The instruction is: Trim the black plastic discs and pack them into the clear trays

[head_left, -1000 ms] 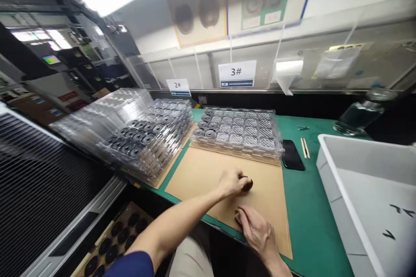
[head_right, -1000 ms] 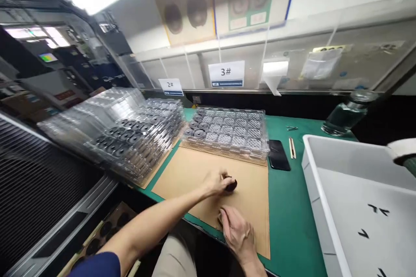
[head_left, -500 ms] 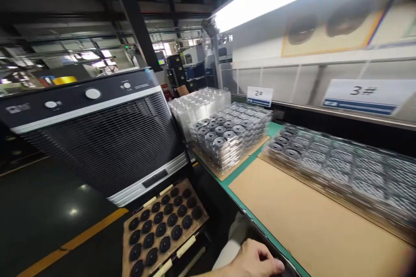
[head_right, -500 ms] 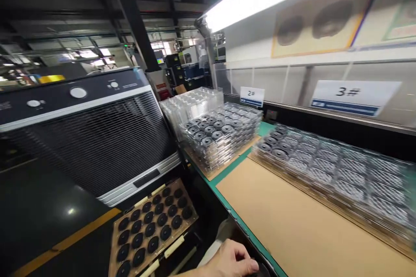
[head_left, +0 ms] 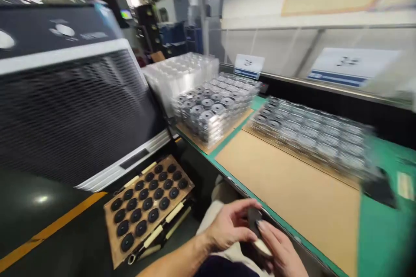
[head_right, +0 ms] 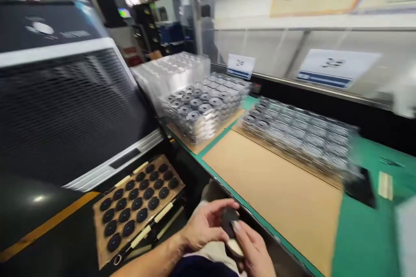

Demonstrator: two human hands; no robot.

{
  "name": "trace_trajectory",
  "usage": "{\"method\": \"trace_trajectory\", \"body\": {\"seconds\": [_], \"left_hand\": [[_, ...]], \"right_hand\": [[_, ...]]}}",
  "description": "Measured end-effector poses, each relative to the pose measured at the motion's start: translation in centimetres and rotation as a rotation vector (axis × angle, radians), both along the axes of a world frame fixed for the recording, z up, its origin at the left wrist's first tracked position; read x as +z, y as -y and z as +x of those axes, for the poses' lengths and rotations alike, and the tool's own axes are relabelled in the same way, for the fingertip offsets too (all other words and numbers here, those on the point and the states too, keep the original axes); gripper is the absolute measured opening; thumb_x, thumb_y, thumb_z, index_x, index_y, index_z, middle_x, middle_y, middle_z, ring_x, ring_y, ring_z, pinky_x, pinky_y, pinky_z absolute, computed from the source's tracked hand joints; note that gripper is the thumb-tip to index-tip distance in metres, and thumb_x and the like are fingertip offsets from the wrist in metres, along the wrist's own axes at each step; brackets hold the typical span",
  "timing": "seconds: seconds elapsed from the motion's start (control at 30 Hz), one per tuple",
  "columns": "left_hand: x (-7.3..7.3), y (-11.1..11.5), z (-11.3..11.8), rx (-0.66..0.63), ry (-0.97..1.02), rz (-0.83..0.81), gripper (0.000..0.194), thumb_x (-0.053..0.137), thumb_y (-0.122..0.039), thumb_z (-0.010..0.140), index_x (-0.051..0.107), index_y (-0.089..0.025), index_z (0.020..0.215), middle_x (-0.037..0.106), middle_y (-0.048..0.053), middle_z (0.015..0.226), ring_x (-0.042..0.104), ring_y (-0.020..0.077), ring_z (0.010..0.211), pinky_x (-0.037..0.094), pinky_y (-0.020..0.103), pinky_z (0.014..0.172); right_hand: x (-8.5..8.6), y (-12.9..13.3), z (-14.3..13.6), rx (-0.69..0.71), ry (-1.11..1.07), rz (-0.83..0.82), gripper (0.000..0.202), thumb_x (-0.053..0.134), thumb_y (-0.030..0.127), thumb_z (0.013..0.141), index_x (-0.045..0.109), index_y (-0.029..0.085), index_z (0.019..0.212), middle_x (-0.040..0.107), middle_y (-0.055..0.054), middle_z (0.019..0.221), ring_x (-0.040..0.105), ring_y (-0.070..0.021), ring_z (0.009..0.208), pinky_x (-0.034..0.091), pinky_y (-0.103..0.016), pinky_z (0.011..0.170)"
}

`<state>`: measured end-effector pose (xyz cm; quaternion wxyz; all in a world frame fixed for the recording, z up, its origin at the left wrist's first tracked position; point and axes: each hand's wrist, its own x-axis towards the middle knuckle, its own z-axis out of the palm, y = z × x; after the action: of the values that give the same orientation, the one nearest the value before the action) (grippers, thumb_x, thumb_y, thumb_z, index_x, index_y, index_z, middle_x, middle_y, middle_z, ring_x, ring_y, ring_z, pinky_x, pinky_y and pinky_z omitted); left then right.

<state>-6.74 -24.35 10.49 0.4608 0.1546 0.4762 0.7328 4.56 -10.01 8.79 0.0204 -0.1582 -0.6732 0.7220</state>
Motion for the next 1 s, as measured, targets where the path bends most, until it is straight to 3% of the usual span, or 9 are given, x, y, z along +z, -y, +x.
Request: {"method": "trace_trajectory", "body": {"seconds": [0.03, 0.1, 0.23, 0.3, 0.37, 0.47, 0.67, 0.8, 1.0], "left_hand": [[0.8, 0.3, -0.3, 0.031, -0.031, 0.016, 0.075, 0.101, -0.03, 0.061, 0.075, -0.031, 0.131, 0.075, 0.011, 0.13, 0.073, 0.028, 0.113, 0.058, 0.042, 0.099], [1.8, 0.8, -1.1, 0.08, -0.065, 0.039, 0.072, 0.098, -0.026, 0.067, 0.073, -0.035, 0.135, 0.07, 0.009, 0.143, 0.069, 0.0268, 0.124, 0.055, 0.039, 0.107], [2.5, 1.0, -2.1, 0.181, 0.0, 0.088, 0.061, 0.092, -0.041, 0.077, 0.074, -0.03, 0.134, 0.069, 0.012, 0.145, 0.065, 0.0289, 0.133, 0.051, 0.037, 0.114], [2.8, 1.0, -2.1, 0.19, 0.062, 0.074, 0.061, 0.091, -0.043, 0.077, 0.074, -0.027, 0.133, 0.068, 0.013, 0.146, 0.065, 0.0296, 0.133, 0.052, 0.037, 0.113], [3.2, 1.0, -1.9, 0.186, 0.09, 0.058, 0.061, 0.092, -0.043, 0.077, 0.074, -0.026, 0.133, 0.069, 0.013, 0.145, 0.066, 0.0283, 0.131, 0.053, 0.033, 0.11], [3.7, 0.8, -1.6, 0.216, 0.066, 0.036, 0.059, 0.092, -0.04, 0.076, 0.075, -0.024, 0.13, 0.072, 0.013, 0.14, 0.068, 0.0242, 0.127, 0.054, 0.026, 0.106], [3.8, 0.6, -1.4, 0.193, 0.116, 0.012, 0.057, 0.09, -0.039, 0.079, 0.075, -0.024, 0.132, 0.076, 0.012, 0.129, 0.071, 0.0268, 0.122, 0.055, 0.032, 0.107], [4.0, 0.4, -1.2, 0.174, 0.112, 0.001, 0.056, 0.089, -0.039, 0.08, 0.075, -0.024, 0.132, 0.076, 0.011, 0.131, 0.071, 0.0254, 0.122, 0.054, 0.03, 0.108], [4.0, 0.2, -1.0, 0.151, 0.167, -0.017, 0.052, 0.083, -0.041, 0.085, 0.075, -0.023, 0.134, 0.076, 0.013, 0.13, 0.074, 0.0268, 0.116, 0.058, 0.033, 0.104]], "right_hand": [[1.2, 0.4, -0.4, -0.023, 0.05, -0.115, 0.054, 0.051, 0.071, 0.102, 0.067, 0.024, 0.082, 0.051, -0.004, 0.06, 0.048, -0.0178, 0.043, 0.036, -0.03, 0.036], [3.4, 0.7, -1.2, -0.048, 0.07, -0.084, 0.052, 0.058, 0.069, 0.101, 0.06, 0.021, 0.081, 0.048, 0.001, 0.061, 0.042, -0.0128, 0.045, 0.036, -0.025, 0.04], [6.2, -0.6, -2.2, -0.336, -0.108, 0.512, 0.032, 0.051, 0.046, 0.107, 0.068, 0.019, 0.113, 0.072, -0.007, 0.093, 0.068, -0.0193, 0.079, 0.058, -0.03, 0.072], [6.9, -1.0, -2.1, -0.424, -0.208, 0.683, 0.033, 0.051, 0.032, 0.107, 0.06, 0.018, 0.135, 0.073, -0.011, 0.115, 0.071, -0.0217, 0.097, 0.059, -0.034, 0.087], [7.4, -0.9, -2.0, -0.391, -0.332, 0.759, 0.034, 0.052, 0.023, 0.107, 0.055, 0.019, 0.14, 0.072, -0.011, 0.119, 0.07, -0.0215, 0.101, 0.058, -0.034, 0.09], [8.2, -0.2, -1.6, -0.263, -0.436, 0.881, 0.02, 0.049, 0.016, 0.108, 0.06, 0.018, 0.125, 0.07, -0.01, 0.11, 0.065, -0.0224, 0.1, 0.056, -0.035, 0.089], [10.1, 0.5, 0.0, -0.023, -0.235, 0.945, 0.019, 0.043, 0.017, 0.108, 0.06, 0.018, 0.1, 0.06, -0.006, 0.091, 0.055, -0.0195, 0.08, 0.047, -0.033, 0.073], [10.3, -0.3, 0.0, -0.145, -0.196, 1.034, 0.02, 0.046, 0.018, 0.105, 0.059, 0.02, 0.09, 0.056, -0.004, 0.084, 0.051, -0.0189, 0.074, 0.041, -0.032, 0.069], [10.3, -0.9, 0.0, -0.088, -0.225, 0.944, 0.02, 0.048, 0.018, 0.104, 0.056, 0.021, 0.086, 0.053, -0.002, 0.08, 0.049, -0.0166, 0.072, 0.037, -0.03, 0.066]]}}
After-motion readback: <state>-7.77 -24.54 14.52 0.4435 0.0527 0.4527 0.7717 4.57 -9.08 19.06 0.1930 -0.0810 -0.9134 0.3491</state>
